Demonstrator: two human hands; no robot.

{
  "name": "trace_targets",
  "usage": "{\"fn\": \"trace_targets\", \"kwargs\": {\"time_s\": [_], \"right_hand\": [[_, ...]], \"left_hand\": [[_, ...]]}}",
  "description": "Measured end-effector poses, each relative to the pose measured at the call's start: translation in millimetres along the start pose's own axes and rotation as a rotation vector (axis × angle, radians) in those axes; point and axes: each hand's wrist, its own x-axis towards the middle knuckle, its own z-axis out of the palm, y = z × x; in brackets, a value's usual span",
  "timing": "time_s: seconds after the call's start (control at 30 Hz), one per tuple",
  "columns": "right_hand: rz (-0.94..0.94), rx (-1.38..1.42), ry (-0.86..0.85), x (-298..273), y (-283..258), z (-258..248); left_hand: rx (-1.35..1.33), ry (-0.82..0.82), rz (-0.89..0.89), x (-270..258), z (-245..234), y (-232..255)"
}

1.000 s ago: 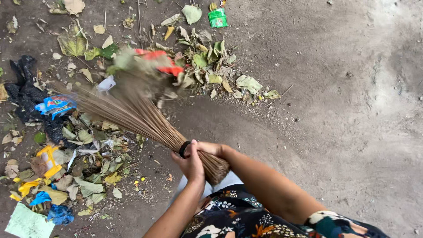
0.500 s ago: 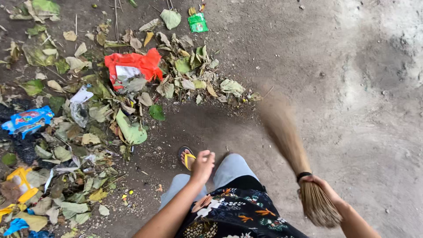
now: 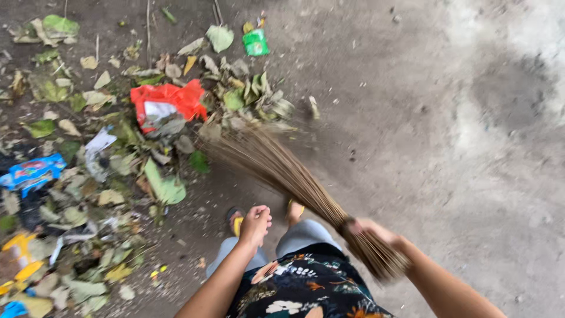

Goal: The person sweeps trash, leaves, and debris into a pile on the ground using a handheld broom.

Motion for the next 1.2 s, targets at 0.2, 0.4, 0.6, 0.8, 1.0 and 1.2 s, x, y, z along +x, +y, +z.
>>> {"fn": "trace_targets", "kwargs": {"time_s": [0.2, 0.4, 0.6, 0.8, 1.0, 1.2], "right_hand": [[0.074, 0.247, 0.267, -131.5, 66.9, -99.9], [-0.016, 0.397, 0.519, -64.3, -6.7, -162.6], [-0.463, -0.458, 0.016, 144.0, -120.4, -55.5], [-0.255, -0.845, -0.158, 137.1, -228.2, 94.5], [-0.307, -0.650, -0.301, 32.9, -241.0, 89.1], [-0.058, 0.154, -0.028, 18.3, -203.4, 68.7]], "left_hand": [[-0.015, -0.030, 0.033, 6.4, 60.0, 31.0], [-0.058, 0.021, 0.013, 17.8, 78.5, 32.7], [-0.173, 0.167, 0.073, 2.5, 65.7, 32.5], [-0.269, 0.280, -0.071, -23.1, 72.8, 63.1], [-0.386, -0.029, 0.157, -10.0, 110.4, 158.5], [-0.054, -0.391, -0.161, -52.2, 122.4, 259.8]]}}
